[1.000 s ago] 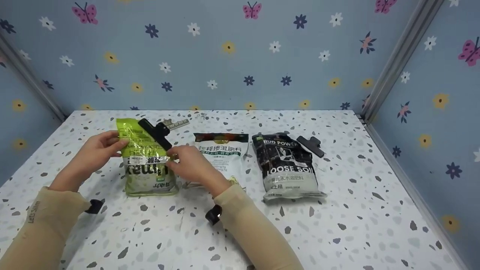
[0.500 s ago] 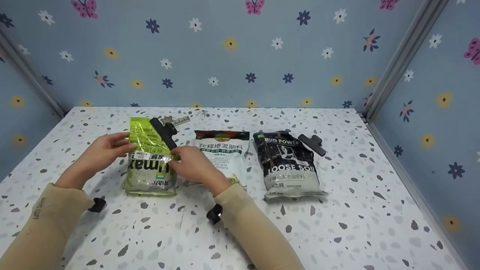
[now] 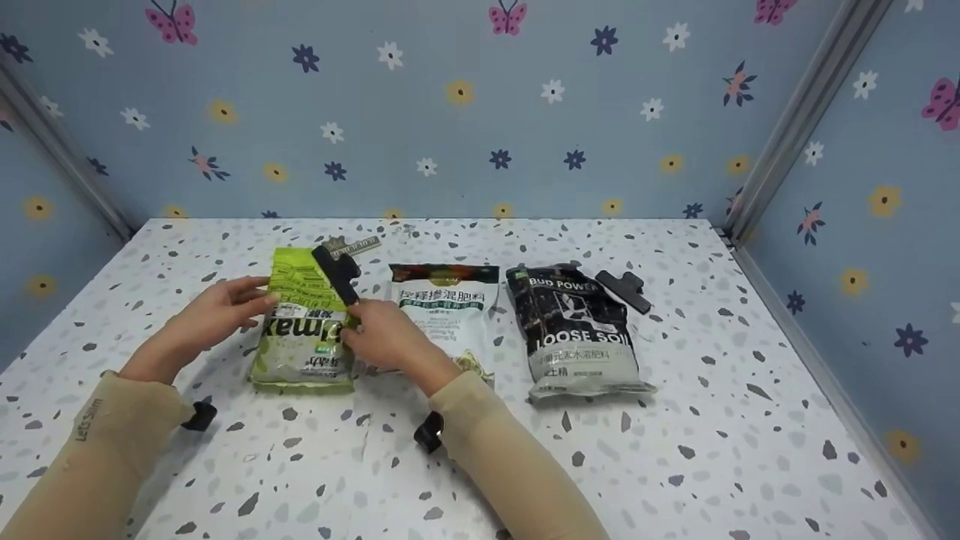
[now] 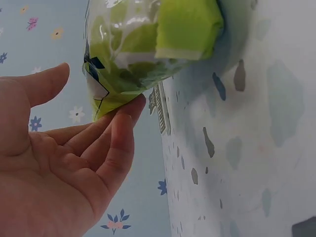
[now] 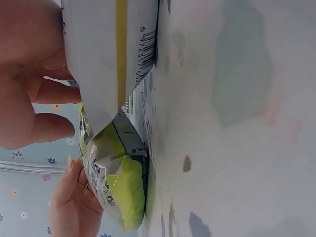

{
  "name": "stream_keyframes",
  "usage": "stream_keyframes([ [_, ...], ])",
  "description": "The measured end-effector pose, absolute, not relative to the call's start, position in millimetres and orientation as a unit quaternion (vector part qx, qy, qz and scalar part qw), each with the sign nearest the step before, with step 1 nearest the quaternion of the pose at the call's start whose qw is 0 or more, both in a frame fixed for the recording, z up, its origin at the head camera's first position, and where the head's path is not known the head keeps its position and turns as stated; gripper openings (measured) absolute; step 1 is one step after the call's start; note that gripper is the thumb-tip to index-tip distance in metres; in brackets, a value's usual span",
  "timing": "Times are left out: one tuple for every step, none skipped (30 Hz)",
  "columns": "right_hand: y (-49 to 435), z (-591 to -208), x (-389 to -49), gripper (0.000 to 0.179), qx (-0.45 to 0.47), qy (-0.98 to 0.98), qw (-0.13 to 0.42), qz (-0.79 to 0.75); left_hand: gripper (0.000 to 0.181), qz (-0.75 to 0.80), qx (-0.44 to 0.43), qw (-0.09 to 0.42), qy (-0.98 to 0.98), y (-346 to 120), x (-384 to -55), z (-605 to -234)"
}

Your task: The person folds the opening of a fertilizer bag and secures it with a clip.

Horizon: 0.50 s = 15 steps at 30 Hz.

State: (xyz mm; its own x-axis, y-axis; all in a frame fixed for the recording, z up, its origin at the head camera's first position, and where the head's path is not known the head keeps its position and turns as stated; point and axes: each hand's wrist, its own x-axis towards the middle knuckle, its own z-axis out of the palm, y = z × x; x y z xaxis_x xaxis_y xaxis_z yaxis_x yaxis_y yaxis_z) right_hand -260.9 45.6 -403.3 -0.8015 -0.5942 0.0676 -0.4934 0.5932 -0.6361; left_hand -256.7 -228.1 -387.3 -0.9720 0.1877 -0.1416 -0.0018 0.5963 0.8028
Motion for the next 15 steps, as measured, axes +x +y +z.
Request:
stream_keyframes([
  [45.4,-403.9,-260.5,0.047,-0.307,0.891,0.077,-0.325,0.076,0.447,0.051,0.109,0.886,-227.7,-256.9,-388.2],
  [45.2,-404.4,-260.0,0.048,-0.308,0.894,0.079,-0.317,0.076,0.448,0.051,0.112,0.886,-227.2,-257.2,-389.0],
  [44.8,-404.7,-259.6,0.05,-0.308,0.897,0.082,-0.305,0.076,0.446,0.05,0.114,0.886,-226.6,-257.5,-389.7],
  [44.4,-404.8,-259.5,0.051,-0.309,0.901,0.085,-0.293,0.076,0.445,0.05,0.116,0.887,-226.2,-258.1,-390.4],
  [44.1,-404.6,-259.2,0.052,-0.31,0.905,0.087,-0.279,0.076,0.443,0.051,0.117,0.888,-225.9,-258.7,-391.0],
  [43.8,-404.4,-258.9,0.054,-0.311,0.908,0.089,-0.264,0.076,0.442,0.052,0.119,0.888,-225.7,-259.3,-391.7],
  [43.4,-404.3,-258.7,0.055,-0.313,0.912,0.091,-0.251,0.077,0.44,0.053,0.12,0.888,-225.5,-259.7,-392.2],
  [43.1,-404.2,-258.6,0.056,-0.313,0.914,0.093,-0.24,0.078,0.438,0.054,0.123,0.889,-225.4,-260.2,-392.7],
  [42.9,-404.2,-258.4,0.057,-0.312,0.916,0.094,-0.233,0.079,0.436,0.055,0.125,0.89,-225.3,-260.5,-393.2],
  [42.6,-404.2,-258.2,0.058,-0.312,0.917,0.095,-0.231,0.08,0.433,0.057,0.127,0.891,-225.3,-260.7,-393.7],
  [42.5,-404.2,-257.9,0.058,-0.31,0.918,0.095,-0.229,0.081,0.43,0.058,0.129,0.892,-225.3,-260.8,-394.2],
  [42.4,-404.4,-257.8,0.058,-0.308,0.918,0.096,-0.23,0.082,0.429,0.059,0.132,0.892,-225.3,-260.9,-394.7],
  [42.4,-404.5,-257.6,0.059,-0.307,0.918,0.095,-0.231,0.084,0.426,0.058,0.135,0.893,-225.4,-260.9,-395.4],
  [42.7,-404.6,-257.3,0.059,-0.304,0.919,0.096,-0.233,0.085,0.424,0.057,0.138,0.893,-225.3,-260.9,-395.9],
  [42.9,-404.6,-257.0,0.059,-0.302,0.919,0.096,-0.236,0.086,0.424,0.055,0.141,0.893,-225.2,-260.7,-396.3],
])
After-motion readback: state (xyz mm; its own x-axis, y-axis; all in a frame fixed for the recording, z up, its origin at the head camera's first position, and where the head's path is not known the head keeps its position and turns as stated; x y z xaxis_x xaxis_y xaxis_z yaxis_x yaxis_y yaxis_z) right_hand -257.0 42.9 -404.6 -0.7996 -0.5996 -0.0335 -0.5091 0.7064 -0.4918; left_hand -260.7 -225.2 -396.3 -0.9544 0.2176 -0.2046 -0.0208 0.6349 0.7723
